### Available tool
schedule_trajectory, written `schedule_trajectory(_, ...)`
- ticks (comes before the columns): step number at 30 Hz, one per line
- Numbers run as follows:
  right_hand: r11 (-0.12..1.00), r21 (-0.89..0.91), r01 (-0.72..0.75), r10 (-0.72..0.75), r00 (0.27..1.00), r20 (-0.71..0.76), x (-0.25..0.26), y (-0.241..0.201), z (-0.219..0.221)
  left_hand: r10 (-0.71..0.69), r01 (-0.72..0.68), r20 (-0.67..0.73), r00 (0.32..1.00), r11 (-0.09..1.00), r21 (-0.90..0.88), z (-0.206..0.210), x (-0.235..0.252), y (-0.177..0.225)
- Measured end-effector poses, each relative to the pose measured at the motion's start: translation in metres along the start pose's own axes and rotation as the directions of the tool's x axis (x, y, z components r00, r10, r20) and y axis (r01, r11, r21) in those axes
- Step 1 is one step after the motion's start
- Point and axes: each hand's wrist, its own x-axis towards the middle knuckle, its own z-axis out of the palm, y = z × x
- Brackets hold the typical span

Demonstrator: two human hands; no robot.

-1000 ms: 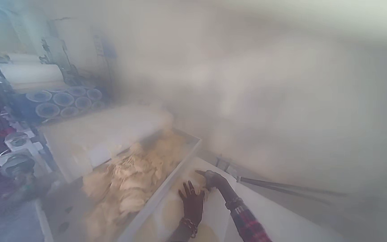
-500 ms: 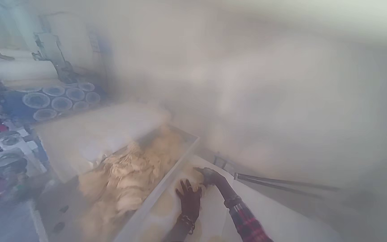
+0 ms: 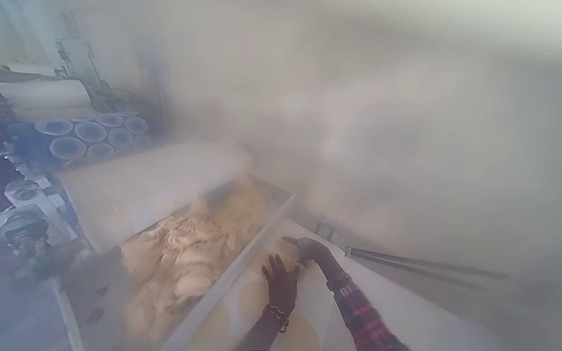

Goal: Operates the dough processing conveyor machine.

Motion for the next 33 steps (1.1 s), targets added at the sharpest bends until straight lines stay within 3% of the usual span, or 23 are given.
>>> schedule_trajectory(33,0.999,-0.01,0.032,-0.032,0.999,-0.001,-0.003,0.0,-0.004,-0.031,0.032,-0.016,0.999,0.999,0.041,0.004,0.004,-0.001)
